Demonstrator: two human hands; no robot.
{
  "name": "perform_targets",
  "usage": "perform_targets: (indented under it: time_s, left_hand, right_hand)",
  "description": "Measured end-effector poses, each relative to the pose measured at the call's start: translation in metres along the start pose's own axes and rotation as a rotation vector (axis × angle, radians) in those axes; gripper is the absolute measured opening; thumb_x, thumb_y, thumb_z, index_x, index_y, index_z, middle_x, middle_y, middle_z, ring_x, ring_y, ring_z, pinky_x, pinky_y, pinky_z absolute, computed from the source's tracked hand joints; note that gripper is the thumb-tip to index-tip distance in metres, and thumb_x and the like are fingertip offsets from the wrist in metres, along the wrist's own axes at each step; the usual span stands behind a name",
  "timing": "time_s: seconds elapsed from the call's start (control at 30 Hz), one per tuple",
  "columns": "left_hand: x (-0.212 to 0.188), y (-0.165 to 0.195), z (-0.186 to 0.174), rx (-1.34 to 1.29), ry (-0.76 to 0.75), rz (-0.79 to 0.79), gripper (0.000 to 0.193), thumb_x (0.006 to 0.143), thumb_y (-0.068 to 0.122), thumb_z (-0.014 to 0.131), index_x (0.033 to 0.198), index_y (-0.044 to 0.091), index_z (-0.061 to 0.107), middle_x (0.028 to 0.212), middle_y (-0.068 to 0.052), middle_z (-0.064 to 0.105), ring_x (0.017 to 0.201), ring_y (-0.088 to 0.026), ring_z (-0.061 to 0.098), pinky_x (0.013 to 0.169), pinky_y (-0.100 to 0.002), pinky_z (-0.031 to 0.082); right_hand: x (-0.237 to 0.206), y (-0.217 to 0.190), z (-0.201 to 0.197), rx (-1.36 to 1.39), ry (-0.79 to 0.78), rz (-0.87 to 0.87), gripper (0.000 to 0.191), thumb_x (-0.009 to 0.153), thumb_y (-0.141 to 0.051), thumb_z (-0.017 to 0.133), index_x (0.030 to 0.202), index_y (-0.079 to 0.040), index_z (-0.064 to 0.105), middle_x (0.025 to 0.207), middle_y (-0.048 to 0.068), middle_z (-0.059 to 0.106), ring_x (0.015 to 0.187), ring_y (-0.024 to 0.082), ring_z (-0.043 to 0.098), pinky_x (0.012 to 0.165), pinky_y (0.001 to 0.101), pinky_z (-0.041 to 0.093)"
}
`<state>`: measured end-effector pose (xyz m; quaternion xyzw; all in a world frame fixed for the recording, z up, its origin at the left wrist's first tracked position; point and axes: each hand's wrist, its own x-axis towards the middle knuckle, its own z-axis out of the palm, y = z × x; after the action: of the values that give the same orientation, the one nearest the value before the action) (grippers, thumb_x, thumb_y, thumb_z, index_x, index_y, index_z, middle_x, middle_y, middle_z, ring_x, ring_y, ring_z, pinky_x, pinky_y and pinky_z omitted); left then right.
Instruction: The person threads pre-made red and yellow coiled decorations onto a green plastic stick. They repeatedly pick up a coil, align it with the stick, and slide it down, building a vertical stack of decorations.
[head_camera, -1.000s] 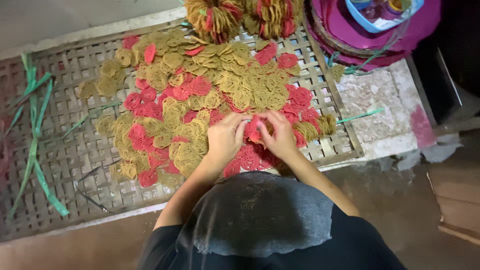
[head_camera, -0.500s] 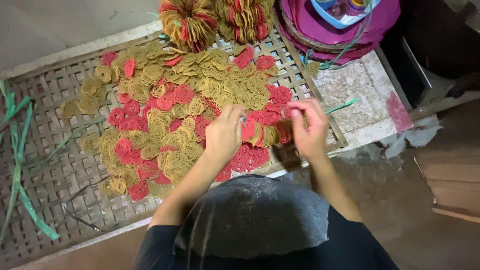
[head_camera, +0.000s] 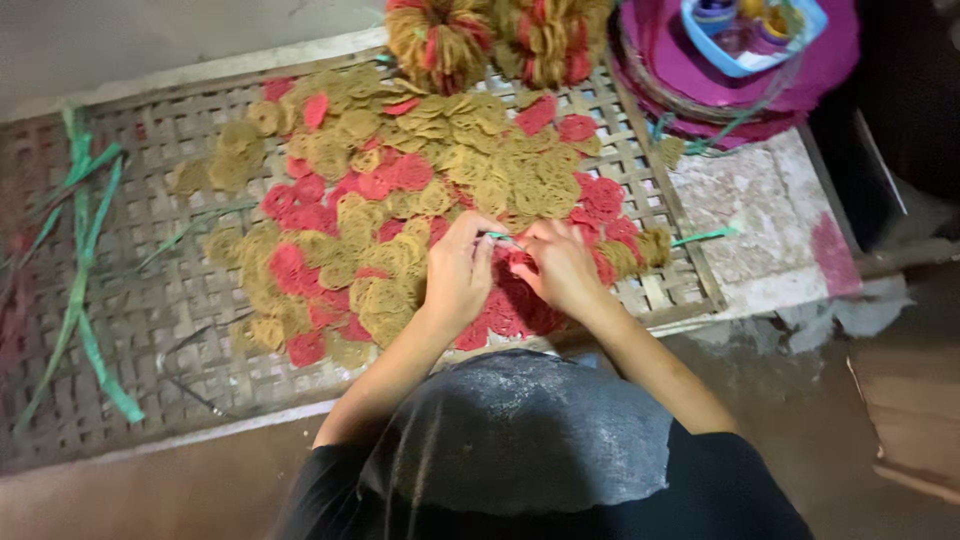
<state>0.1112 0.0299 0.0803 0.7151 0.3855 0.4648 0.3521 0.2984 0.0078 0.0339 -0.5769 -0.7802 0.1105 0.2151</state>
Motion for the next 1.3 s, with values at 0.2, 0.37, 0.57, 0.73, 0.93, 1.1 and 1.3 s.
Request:
perform_targets:
  time_s: [0.2,0.37,0.57,0.73,0.93,1.1,1.3]
  left_hand:
    - [-0.011,-0.008,-0.022,-0.127,0.061,0.015,0.016,0.1,-0.006,0.052,0.108,0.003,0.063,0.1,-0.011,0.071,0.091,-0.019,0.074,0.083,-0.03,0.057]
    - [-0.012,-0.038,-0.028,-0.102,-0.152,-0.248,0.01,0.099,-0.001,0.058,0.104,0.004,0.065,0.09,-0.009,0.073,0.081,-0.017,0.074,0.07,-0.028,0.055]
    - [-0.027,-0.069,-0.018,-0.383,-0.196,-0.226,0.011,0.101,0.002,0.059,0.109,0.003,0.066,0.094,-0.009,0.072,0.087,-0.018,0.071,0.078,-0.03,0.057]
    - [-0.018,-0.109,-0.072,0.261,-0.122,-0.325,0.026,0.095,0.01,0.065,0.121,0.007,0.068,0.099,-0.016,0.068,0.085,-0.03,0.066,0.077,-0.042,0.053]
    - [0.021,-0.163,-0.128,0.872,-0.028,-0.375,0.055,0.082,0.033,0.08,0.127,0.007,0.061,0.134,-0.015,0.056,0.123,-0.036,0.054,0.103,-0.051,0.043]
    - [0.021,-0.162,-0.105,0.763,0.019,-0.54,0.048,0.084,0.029,0.079,0.125,0.011,0.063,0.125,-0.013,0.066,0.116,-0.035,0.063,0.096,-0.054,0.05]
    - [0.006,-0.154,-0.072,-0.083,0.268,-0.601,0.031,0.105,0.021,0.058,0.132,0.011,0.069,0.111,-0.007,0.074,0.096,-0.021,0.072,0.084,-0.043,0.06]
  right_hand:
    - [0.006,-0.013,0.001,-0.076,-0.057,-0.03,0.038,0.081,-0.031,0.081,0.111,-0.009,0.074,0.108,0.009,0.067,0.109,0.032,0.058,0.09,0.0498,0.043]
    - [0.001,-0.02,0.005,0.597,-0.183,0.275,0.042,0.091,-0.021,0.069,0.131,-0.011,0.061,0.103,0.003,0.069,0.078,0.017,0.066,0.067,0.0329,0.052]
    - [-0.02,-0.018,0.054,0.771,-0.038,0.132,0.01,0.104,-0.007,0.062,0.108,0.0,0.069,0.094,0.005,0.072,0.089,0.01,0.067,0.082,0.0262,0.054]
    - [-0.031,-0.016,0.065,0.762,0.155,0.299,0.014,0.1,-0.003,0.063,0.108,0.003,0.074,0.093,0.005,0.07,0.084,0.011,0.066,0.078,0.0257,0.052]
    - [-0.026,-0.015,0.058,0.876,0.251,0.322,0.015,0.093,0.001,0.069,0.106,0.004,0.075,0.093,0.006,0.068,0.074,0.01,0.063,0.069,0.0239,0.051]
    - [-0.007,0.008,0.058,1.028,0.142,0.382,0.013,0.092,-0.001,0.071,0.104,0.003,0.072,0.087,0.004,0.071,0.073,0.009,0.064,0.068,0.0242,0.051]
    - [0.015,0.028,0.06,1.027,-0.055,0.234,0.008,0.097,-0.006,0.069,0.102,0.0,0.071,0.083,0.0,0.067,0.072,0.007,0.061,0.067,0.023,0.05]
